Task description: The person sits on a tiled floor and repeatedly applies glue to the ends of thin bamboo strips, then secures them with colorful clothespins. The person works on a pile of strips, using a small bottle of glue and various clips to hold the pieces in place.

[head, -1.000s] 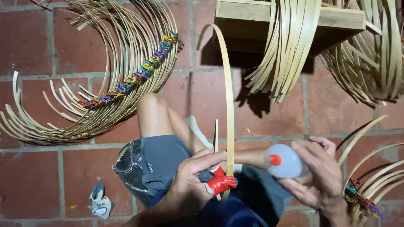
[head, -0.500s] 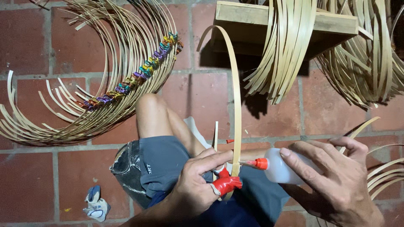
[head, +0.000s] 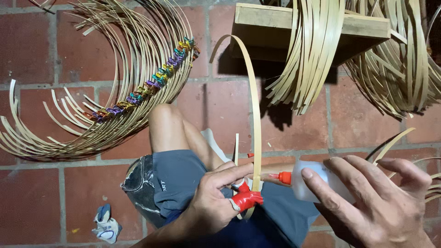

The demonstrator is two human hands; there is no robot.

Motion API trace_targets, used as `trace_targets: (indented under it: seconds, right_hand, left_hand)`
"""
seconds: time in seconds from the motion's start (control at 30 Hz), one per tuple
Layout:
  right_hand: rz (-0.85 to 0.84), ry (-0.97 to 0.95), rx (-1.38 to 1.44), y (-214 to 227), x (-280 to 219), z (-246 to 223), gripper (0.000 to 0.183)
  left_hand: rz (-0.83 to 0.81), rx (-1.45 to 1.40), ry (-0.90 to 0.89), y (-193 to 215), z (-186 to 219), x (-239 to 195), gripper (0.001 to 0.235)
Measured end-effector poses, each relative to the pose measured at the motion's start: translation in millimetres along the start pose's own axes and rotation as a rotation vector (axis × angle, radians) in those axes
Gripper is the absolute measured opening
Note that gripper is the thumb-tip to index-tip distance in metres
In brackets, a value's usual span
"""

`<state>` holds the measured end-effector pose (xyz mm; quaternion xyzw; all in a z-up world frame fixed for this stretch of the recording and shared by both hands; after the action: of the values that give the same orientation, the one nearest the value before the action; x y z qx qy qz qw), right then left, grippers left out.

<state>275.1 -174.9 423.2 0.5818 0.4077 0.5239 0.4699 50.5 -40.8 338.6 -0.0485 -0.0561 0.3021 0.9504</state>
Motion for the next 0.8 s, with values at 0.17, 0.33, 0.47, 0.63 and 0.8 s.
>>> trace_targets:
  seconds: [0.17, 0.33, 0.47, 0.63, 0.8]
  right_hand:
    - [0.011, -0.015, 0.020, -9, -2, 4, 0.046]
    - [0.090, -0.129, 0.258, -57, -15, 23, 0.060]
    - [0.228, -0.361, 0.611, -146, -42, 50, 0.076]
    - [0.301, -1.038, 0.936, -307, -80, 91, 0.062]
    - [0.374, -1.244, 0.966, -416, -107, 107, 0.060]
  left_hand:
    - [0.020, 0.017, 0.008, 0, -7, 0, 0.052]
    - [0.020, 0.015, -0.073, 3, -14, 1, 0.052]
    - [0.067, 0.003, 0.014, 10, -19, 0, 0.050]
    - [0.063, 0.050, -0.039, 19, -26, -1, 0.052]
    - [0.052, 0.067, -0.054, 28, -30, 5, 0.049]
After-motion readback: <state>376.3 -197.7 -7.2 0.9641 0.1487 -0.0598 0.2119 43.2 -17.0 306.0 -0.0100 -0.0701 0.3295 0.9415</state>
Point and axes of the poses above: each hand's wrist, its own x-axis towards the middle knuckle, its own y-axis out of the back of the hand, z = x × y, the point moved 1 cm from there along x, towards the middle knuckle, and after that the axes turned 14 degrees about -y, right-handed, at the moved point
